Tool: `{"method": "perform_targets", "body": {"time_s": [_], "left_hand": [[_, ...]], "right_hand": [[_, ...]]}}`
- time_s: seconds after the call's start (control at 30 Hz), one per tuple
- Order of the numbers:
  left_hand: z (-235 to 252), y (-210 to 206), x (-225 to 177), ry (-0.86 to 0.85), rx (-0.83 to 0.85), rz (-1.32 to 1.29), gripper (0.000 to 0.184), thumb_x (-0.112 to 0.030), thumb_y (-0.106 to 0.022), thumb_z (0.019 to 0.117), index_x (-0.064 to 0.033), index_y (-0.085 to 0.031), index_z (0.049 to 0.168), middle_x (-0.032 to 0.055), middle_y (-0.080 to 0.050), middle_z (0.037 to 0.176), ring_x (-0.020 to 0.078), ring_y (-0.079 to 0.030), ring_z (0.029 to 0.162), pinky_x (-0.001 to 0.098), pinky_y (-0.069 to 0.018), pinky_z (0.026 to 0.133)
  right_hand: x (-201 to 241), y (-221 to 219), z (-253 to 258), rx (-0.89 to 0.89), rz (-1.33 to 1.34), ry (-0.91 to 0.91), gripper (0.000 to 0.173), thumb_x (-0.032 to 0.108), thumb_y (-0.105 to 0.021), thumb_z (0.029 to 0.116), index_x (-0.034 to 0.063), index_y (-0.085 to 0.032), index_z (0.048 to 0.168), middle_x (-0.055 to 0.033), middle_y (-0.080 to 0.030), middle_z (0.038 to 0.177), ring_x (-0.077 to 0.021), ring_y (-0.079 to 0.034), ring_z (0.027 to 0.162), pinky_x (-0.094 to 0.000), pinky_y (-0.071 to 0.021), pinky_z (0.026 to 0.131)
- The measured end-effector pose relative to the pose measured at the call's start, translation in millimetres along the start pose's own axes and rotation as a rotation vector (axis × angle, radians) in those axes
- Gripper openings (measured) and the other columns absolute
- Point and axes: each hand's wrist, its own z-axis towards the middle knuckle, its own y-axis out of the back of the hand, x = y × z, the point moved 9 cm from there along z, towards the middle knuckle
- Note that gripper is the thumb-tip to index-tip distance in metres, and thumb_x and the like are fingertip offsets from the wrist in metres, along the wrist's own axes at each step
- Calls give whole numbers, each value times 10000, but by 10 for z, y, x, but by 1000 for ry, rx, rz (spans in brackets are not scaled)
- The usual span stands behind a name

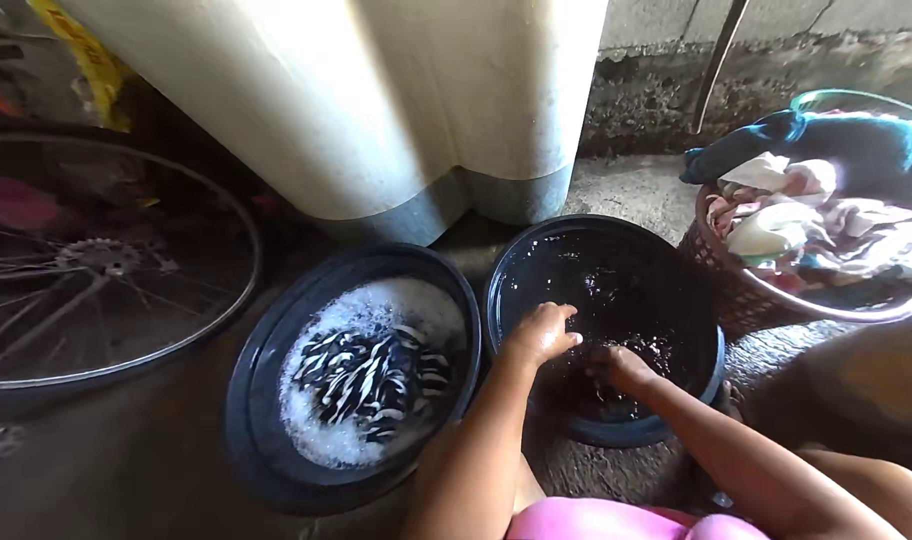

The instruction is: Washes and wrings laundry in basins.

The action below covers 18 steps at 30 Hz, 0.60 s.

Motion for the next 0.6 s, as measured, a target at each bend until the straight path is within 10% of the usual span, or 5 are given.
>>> {"method": "perform_targets", "body": {"time_s": [0.17,0.33,0.6], "left_hand": [[19,-79,-91,-65,19,28,556,-282,-705,970,-38,-555,1446,214,-582,1426,344,-524,1369,518,-378,1168],[-28,173,-290,-241,-279,-80,302,-265,-656,959,28,-717,1002,199,-722,1015,322,-692,1027,513,-520,940],[-25,145,-42,87,-205,-116,334,-229,-646,968,-67,-673,1259,175,-697,1198,323,-667,1143,549,-520,988]], "right_hand": [[709,935,-422,-315,214,289,234,231,-669,989,28,-773,1040,-141,-753,1024,-262,-709,1006,-517,-537,957],[1151,1501,-872,-452,219,449,192,232,-670,976,71,-774,960,-47,-744,900,-121,-689,850,-386,-560,833],[1322,2194,-1560,-871,138,550,58,151,-736,913,121,-777,886,26,-738,832,-34,-679,767,-280,-576,739]]}}
